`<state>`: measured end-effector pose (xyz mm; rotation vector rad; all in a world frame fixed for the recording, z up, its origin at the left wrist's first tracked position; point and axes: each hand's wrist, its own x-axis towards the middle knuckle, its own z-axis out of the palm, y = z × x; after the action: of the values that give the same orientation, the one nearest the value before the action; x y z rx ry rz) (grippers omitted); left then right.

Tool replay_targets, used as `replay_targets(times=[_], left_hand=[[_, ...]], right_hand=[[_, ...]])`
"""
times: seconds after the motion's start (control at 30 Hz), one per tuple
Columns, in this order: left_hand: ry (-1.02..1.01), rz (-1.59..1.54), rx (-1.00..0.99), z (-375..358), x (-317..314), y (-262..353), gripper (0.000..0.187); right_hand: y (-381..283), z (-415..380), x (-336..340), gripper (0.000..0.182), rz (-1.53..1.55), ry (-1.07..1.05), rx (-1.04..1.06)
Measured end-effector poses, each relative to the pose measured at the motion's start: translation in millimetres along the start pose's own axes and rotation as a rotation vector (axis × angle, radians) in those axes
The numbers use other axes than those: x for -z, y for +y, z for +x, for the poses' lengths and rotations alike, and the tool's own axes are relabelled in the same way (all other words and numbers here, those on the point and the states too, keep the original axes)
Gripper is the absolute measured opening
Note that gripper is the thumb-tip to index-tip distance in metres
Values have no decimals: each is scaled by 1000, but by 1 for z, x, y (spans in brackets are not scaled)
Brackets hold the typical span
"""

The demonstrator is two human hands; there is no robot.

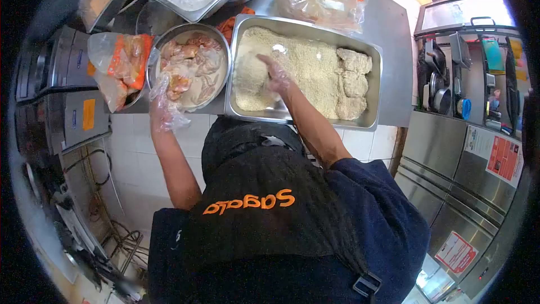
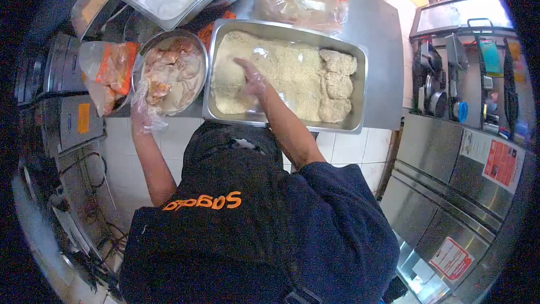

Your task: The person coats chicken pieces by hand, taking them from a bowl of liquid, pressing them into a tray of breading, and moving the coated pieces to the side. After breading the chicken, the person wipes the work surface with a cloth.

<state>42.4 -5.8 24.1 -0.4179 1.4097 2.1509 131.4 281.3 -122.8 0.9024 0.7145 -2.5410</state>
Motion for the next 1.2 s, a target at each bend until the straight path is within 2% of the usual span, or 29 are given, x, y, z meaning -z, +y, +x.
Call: replay_targets(times=[0.03,0.1,0.17,0.2,0.23,0.3,0.33,0.37,0.43,0.5,0.53,0.57,0.67,0.73,0.87,0.97,1.03,1.07,1.1,1.13,1.17,1.2], left_hand=[[7,52,-65,-2,3,1,44],[5,88,-119,2,11,-2,42],[-27,-14,-75,12,21,-1,42],[38,-16,-58,15,23,-1,43],[38,-13,-52,19,25,-2,43],[-13,61,-92,21,25,0,44],[-9,61,-91,23,23,-1,44],[-5,33,-71,22,17,-2,44],[18,14,-49,28,24,-3,44],[-13,-69,-2,42,32,-8,45],[27,-7,-78,42,27,-9,44],[27,-6,-72,43,20,-6,44],[46,-106,43,41,10,-2,44],[101,34,-72,39,4,1,43],[60,74,-56,41,2,8,44],[133,188,-43,44,-7,12,42],[321,290,78,43,-18,12,43],[304,297,89,43,-14,6,43],[200,192,9,49,-9,-1,44],[88,78,-59,55,-3,-7,46],[39,28,-68,57,-1,-10,46],[24,14,-63,56,0,-11,46]], right_hand=[[-2,17,36,43,-381,17,486],[-33,8,53,39,-786,45,965],[-82,-19,17,33,-1563,454,403],[-84,-14,24,29,-1837,590,526],[-83,-1,38,29,-1834,593,519],[-81,15,38,29,-1836,596,991],[-73,25,36,30,-1861,669,801],[-62,17,27,30,-1862,661,797],[-33,6,16,32,-1951,762,1052],[-6,-14,18,33,-1962,743,1039],[-6,-18,19,34,-1984,731,1045],[-10,-21,16,34,-1984,733,1037],[-15,-37,-8,38,-2092,729,785],[-12,-26,1,39,-2058,727,784],[-12,-21,-2,37,-2018,751,785],[-9,-5,7,35,-2044,760,713],[-10,-10,1,33,-2089,821,673],[-11,-16,-6,34,-2075,808,658],[-17,-17,-10,34,-2062,806,671],[-21,-16,-7,37,-2056,725,474],[-19,-13,-1,37,-2061,750,496],[-11,-11,12,37,-2042,787,669]])
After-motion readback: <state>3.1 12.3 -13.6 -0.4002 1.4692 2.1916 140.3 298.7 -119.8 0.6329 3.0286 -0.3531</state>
